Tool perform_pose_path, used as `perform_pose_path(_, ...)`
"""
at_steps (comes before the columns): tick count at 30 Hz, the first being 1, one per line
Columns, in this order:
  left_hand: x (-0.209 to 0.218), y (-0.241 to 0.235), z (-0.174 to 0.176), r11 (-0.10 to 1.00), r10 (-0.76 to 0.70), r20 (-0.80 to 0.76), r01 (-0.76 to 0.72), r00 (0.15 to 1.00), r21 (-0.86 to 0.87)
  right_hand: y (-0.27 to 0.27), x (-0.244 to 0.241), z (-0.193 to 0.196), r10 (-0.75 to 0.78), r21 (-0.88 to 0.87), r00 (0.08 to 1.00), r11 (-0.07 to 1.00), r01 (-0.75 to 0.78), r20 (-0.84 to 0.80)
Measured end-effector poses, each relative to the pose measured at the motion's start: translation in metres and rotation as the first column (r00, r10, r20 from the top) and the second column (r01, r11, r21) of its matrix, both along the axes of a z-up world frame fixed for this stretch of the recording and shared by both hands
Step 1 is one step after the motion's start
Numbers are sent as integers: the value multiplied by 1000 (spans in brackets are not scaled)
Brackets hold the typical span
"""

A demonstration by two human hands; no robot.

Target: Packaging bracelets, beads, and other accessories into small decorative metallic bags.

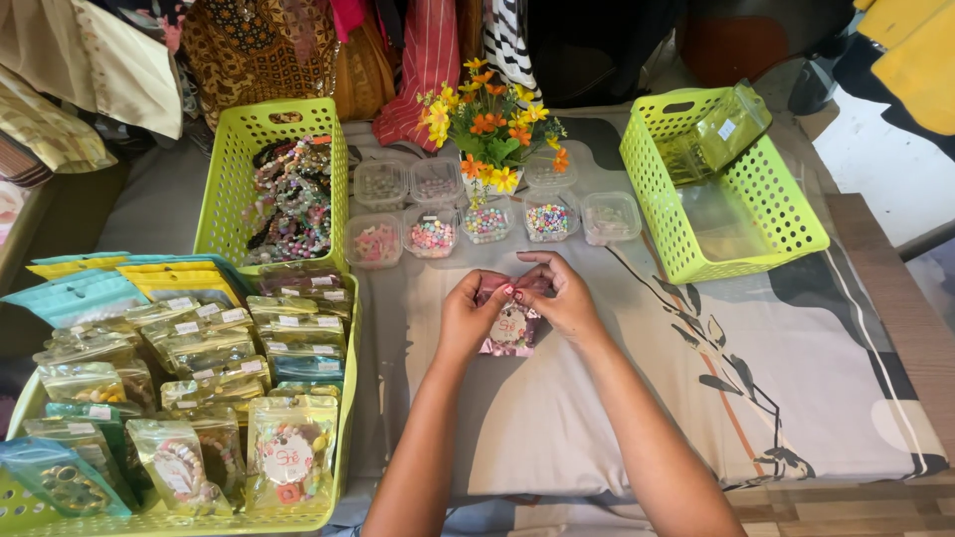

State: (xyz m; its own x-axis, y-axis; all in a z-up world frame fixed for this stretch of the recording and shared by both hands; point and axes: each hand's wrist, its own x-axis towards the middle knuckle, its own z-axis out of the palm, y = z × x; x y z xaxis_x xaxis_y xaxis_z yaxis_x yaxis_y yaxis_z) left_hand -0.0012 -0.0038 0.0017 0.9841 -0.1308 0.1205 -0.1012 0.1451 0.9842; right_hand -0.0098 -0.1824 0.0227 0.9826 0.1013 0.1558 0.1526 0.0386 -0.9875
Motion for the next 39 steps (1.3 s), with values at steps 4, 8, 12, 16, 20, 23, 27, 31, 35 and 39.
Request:
perform_pose_path(4, 1, 0, -3, 1000, 0, -15, 0, 1000, 30, 0, -1, -2, -8, -2, 1000, 1000, 8, 13)
perform_pose_path(8, 7, 5, -12, 997, 72, 110, -71, 991, -15, 0, 2, -5, -26, 136, 999, 990, 30, -26)
perform_pose_path(12, 8, 7, -7, 990, 33, -33, -37, 999, -135, -4, 1, -1, -58, 216, 997, 974, 69, -57)
perform_pose_path(16, 8, 7, -10, 993, -2, -18, 0, 1000, -120, -6, 0, 0, -81, 203, 991, 974, 101, -103)
perform_pose_path(20, 9, 8, -10, 986, 2, -24, -6, 1000, -169, -3, 2, -3, -83, 217, 995, 972, 94, -59)
perform_pose_path(23, 7, 10, 1, 985, -3, -30, -2, 1000, -173, -6, 6, -8, -107, 236, 994, 965, 113, -37)
perform_pose_path(27, 15, 13, -22, 997, 38, 112, -31, 993, -67, -9, 13, -16, -237, 125, 972, 964, 235, 0)
perform_pose_path(31, 21, 21, -17, 976, 162, 13, -158, 987, -152, -10, 13, -17, -217, -373, 935, 873, 314, 281)
perform_pose_path(35, 25, 26, -14, 924, 279, 64, -250, 958, -288, -1, 6, -15, 61, -755, 896, 565, 332, 440)
perform_pose_path(39, 22, 23, -13, 925, 253, 72, -220, 965, -311, -2, 13, -53, 149, -812, 867, 455, 367, 476)
